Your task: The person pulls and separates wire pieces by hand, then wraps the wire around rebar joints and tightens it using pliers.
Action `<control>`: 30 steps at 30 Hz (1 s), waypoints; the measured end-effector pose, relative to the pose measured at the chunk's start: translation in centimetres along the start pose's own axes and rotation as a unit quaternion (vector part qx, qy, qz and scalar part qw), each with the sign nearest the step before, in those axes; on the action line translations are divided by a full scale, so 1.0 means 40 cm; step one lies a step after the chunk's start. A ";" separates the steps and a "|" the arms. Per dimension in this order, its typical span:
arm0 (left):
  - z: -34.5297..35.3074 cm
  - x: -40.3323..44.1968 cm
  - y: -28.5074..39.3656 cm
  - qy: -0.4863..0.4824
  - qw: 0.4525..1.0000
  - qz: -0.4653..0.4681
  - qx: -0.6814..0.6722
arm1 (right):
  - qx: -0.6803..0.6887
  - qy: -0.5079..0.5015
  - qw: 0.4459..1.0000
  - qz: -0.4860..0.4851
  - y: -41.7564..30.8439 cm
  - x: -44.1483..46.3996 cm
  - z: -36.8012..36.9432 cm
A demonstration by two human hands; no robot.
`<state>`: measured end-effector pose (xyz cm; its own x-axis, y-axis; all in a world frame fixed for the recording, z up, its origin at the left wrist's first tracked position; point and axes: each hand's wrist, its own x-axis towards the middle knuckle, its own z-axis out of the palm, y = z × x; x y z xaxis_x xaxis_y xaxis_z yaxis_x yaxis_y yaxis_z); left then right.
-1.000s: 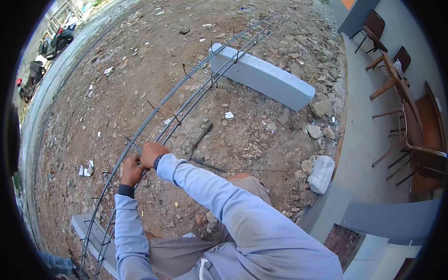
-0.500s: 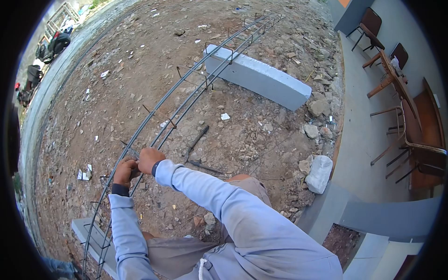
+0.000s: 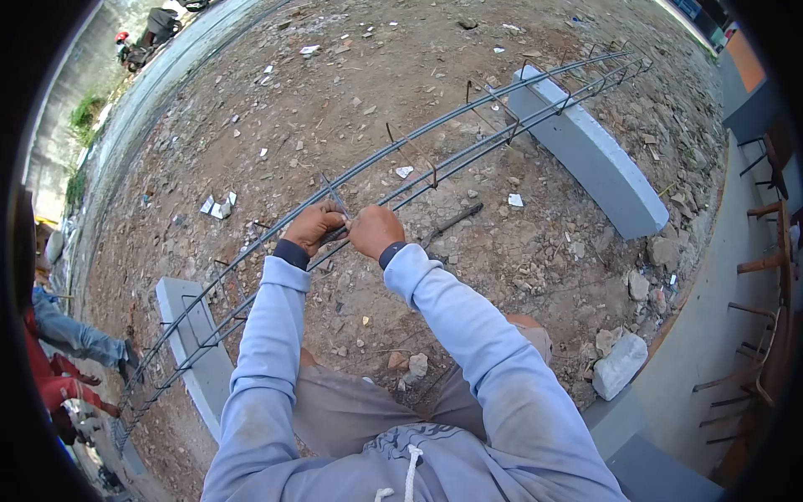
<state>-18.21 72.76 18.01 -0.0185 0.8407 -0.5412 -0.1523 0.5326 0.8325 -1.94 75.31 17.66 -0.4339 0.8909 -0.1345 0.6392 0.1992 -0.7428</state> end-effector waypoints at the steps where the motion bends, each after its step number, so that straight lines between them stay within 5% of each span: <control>1: 0.006 -0.009 0.009 0.001 1.000 -0.005 -0.008 | -0.001 0.001 1.000 0.002 0.000 -0.002 0.000; 7: 0.016 -0.022 0.023 0.029 0.987 -0.057 0.147 | 0.007 0.019 1.000 -0.010 0.004 -0.006 0.005; 20: -0.035 0.042 -0.002 -0.084 0.992 -0.069 0.058 | -0.016 0.035 0.999 -0.012 0.012 -0.005 0.020; 30: -0.037 0.032 -0.025 0.012 0.999 0.004 0.040 | -0.038 0.018 0.999 0.020 -0.011 -0.011 0.008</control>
<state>-19.53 73.16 16.29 -0.0428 0.8430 -0.5362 -0.0732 0.5326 0.8432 -2.24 74.69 17.86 -0.3853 0.9123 -0.1390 0.7029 0.1926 -0.6847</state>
